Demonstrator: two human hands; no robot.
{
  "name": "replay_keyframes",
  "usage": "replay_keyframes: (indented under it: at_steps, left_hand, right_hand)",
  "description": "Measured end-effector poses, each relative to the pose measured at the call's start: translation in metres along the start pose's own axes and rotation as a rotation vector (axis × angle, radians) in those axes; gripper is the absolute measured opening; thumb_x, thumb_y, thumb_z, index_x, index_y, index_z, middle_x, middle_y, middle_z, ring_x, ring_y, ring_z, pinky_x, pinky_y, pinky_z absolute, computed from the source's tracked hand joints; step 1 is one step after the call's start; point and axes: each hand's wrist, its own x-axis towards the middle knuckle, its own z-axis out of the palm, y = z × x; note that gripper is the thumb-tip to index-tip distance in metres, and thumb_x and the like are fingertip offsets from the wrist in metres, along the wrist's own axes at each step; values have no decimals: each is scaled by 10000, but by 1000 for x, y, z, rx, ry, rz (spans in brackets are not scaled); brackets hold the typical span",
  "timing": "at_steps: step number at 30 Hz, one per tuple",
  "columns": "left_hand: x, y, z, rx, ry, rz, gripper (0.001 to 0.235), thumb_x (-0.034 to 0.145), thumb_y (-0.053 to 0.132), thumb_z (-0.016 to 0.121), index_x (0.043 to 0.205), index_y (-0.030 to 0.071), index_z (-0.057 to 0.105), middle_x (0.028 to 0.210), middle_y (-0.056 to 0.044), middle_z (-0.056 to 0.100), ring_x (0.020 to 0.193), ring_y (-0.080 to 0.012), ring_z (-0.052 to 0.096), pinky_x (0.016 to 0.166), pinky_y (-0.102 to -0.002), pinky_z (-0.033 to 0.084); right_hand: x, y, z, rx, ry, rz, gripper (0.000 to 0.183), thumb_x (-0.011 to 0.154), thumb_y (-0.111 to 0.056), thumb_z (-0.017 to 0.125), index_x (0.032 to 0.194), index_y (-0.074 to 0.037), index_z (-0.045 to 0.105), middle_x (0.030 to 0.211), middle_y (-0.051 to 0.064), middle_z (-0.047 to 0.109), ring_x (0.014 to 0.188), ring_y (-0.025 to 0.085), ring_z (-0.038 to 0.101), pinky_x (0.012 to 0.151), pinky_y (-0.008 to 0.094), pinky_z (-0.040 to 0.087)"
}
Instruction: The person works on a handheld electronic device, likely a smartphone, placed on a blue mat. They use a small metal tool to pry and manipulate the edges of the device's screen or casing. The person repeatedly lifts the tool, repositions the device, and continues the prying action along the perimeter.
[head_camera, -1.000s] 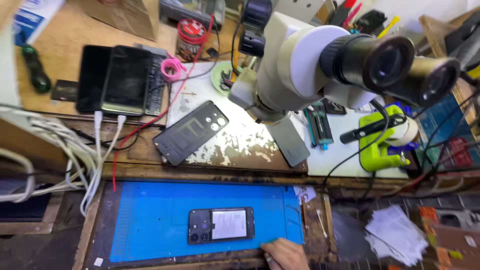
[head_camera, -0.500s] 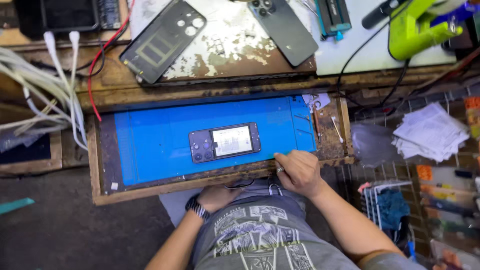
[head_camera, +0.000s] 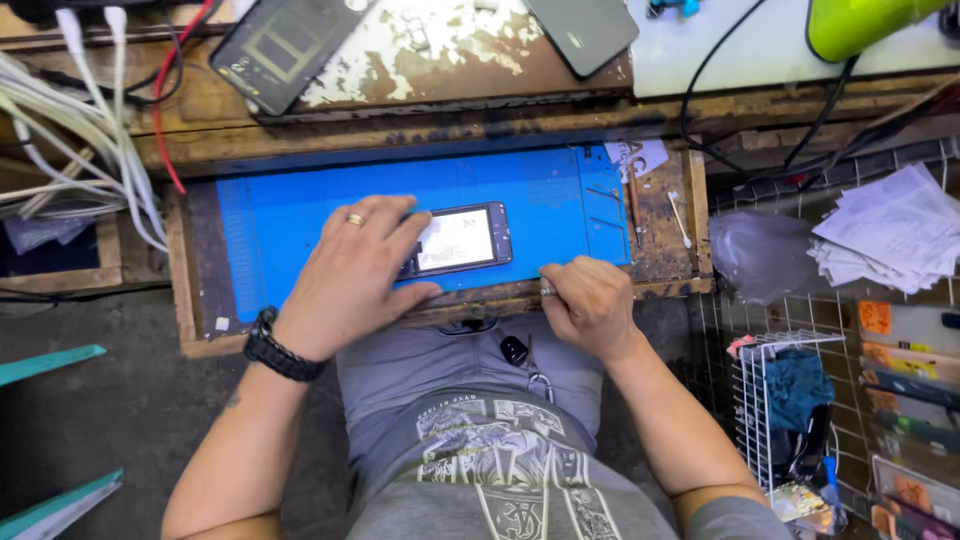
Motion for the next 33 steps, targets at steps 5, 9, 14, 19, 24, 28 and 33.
replay_keyframes:
  at_steps: [5,9,14,19,24,28,33]
  left_hand:
    - [5,-6,29,45,-26,-28,940,587,356,895,1385,32,517,1312,-183,569,1231,-395,516,1036,-504,381]
    - [4,-11,36,-55,9,-33,899,650,326,891,1405,26,507,1282,-172,591,1227,-368,529,1047,-497,373]
    - [17,-24,47,-131,0,66,885,680,286,879,1430,8,499,1287,-182,615,1229,-372,533,1042,-484,396]
    - [33,-16,49,-125,-55,65,864,666,285,895,1389,8,511,1265,-183,623,1183,-372,551,989,-485,419]
    - [37,-16,55,-170,-36,97,890,636,294,910,1381,12,514,1254,-174,631,1178,-370,558,969,-481,422]
    - [35,-27,55,-166,22,70,873,633,305,914,1365,25,529,1243,-162,641,1176,-361,566,984,-479,426]
    - [33,-29,59,-163,54,112,862,631,314,911,1358,24,549,1266,-154,649,1179,-354,573,998,-476,425]
  right_hand:
    - [-13,8,-5,17,-88,28,216,789,-63,718,997,-19,683,724,93,578,656,282,584,597,416,445]
    - [-9,6,-13,262,27,96,194,1004,-133,638,1150,-9,668,901,91,645,815,249,622,734,379,486]
    - [5,17,-4,428,284,240,365,1099,-221,554,1385,-9,633,1023,45,561,957,149,518,857,283,444]
    - [29,28,7,683,213,409,375,1128,-31,584,1488,-22,481,1106,73,567,966,109,554,882,235,501]
    - [33,41,17,597,213,427,506,1097,57,626,1520,-24,360,1168,124,593,1042,153,586,931,283,514]
    - [45,51,28,353,260,169,627,1056,87,649,1552,-51,291,1185,158,636,1084,205,674,950,324,572]
    - [30,62,34,344,250,47,631,1067,101,627,1551,-72,261,1192,175,624,1030,231,691,906,322,600]
